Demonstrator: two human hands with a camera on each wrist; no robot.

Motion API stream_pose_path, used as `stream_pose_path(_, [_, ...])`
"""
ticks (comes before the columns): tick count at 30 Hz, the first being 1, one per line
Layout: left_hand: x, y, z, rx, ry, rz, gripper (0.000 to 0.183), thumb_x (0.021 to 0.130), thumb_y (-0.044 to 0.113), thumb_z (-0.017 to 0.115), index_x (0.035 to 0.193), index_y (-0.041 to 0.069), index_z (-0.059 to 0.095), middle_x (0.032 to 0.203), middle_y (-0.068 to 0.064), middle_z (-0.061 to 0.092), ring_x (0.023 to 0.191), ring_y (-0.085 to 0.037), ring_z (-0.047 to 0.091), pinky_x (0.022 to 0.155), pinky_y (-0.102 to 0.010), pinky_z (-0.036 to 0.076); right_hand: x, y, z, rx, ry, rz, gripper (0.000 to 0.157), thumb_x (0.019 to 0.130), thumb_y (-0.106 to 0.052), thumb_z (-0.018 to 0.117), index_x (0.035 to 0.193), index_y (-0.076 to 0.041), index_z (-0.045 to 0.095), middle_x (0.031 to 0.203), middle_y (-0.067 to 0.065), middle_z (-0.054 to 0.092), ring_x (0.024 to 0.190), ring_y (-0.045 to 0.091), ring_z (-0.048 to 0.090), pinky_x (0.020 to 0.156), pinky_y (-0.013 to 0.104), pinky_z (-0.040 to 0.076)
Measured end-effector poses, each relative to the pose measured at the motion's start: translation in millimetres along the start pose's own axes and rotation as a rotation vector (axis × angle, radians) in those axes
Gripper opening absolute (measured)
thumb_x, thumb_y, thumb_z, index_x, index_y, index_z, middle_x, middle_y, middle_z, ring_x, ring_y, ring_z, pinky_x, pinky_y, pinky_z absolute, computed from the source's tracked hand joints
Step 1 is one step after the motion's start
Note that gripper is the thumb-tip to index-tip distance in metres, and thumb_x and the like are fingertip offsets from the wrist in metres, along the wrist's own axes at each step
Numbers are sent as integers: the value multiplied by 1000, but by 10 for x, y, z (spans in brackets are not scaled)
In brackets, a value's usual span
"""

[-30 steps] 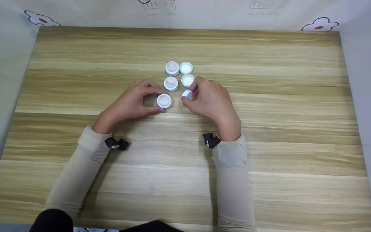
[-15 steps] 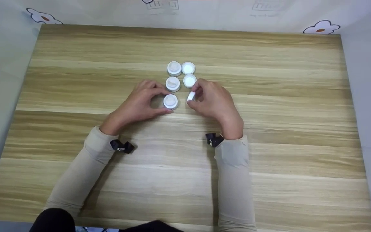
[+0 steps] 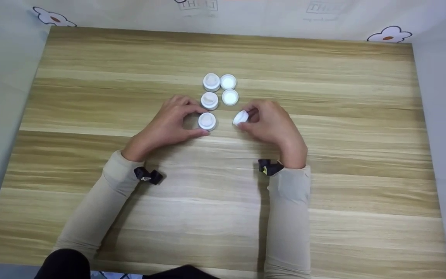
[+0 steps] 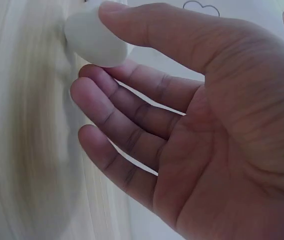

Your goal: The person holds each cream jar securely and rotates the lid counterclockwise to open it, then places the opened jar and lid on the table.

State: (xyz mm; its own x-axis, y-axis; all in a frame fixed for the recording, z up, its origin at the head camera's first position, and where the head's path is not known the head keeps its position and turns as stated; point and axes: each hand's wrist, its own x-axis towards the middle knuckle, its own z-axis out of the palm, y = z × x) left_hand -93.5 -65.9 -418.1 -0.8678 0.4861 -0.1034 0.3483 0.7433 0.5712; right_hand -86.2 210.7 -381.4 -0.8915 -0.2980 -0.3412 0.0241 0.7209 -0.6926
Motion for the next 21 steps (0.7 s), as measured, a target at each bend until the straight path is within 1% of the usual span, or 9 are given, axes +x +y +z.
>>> stream_pose_path(4, [6, 16, 29, -10, -14, 1, 50, 80, 54, 80, 121, 27, 71, 126, 2, 60, 127, -21, 46, 116, -45, 30, -11, 45, 29, -6, 3, 4, 34, 85, -20, 81, 115, -7, 71, 104, 12, 74, 91, 15, 67, 74, 14, 51])
stream_pose_path(8, [-7, 11, 33, -5, -22, 7, 50, 79, 54, 80, 121, 27, 71, 125, 2, 61, 125, -21, 47, 116, -45, 30, -11, 51, 93, -3, 13, -16, 34, 83, -22, 83, 112, -7, 71, 102, 12, 73, 88, 16, 66, 74, 15, 50])
stream_pose_path(13, [-18, 4, 6, -3, -8, 25, 51, 79, 53, 81, 121, 27, 71, 126, 2, 63, 123, -21, 48, 117, -45, 30, 5, 24, 129, -4, 38, -25, 35, 83, -20, 83, 111, -7, 68, 102, 12, 71, 88, 19, 64, 75, 16, 49])
stream_pose_path(21, [-21, -13, -30, 12, 0, 21, 53, 79, 54, 81, 123, 27, 70, 126, 2, 63, 125, -22, 48, 117, -45, 29, 61, -41, 141, -25, 31, -28, 36, 82, -18, 83, 112, -6, 66, 103, 13, 70, 88, 20, 64, 76, 20, 49])
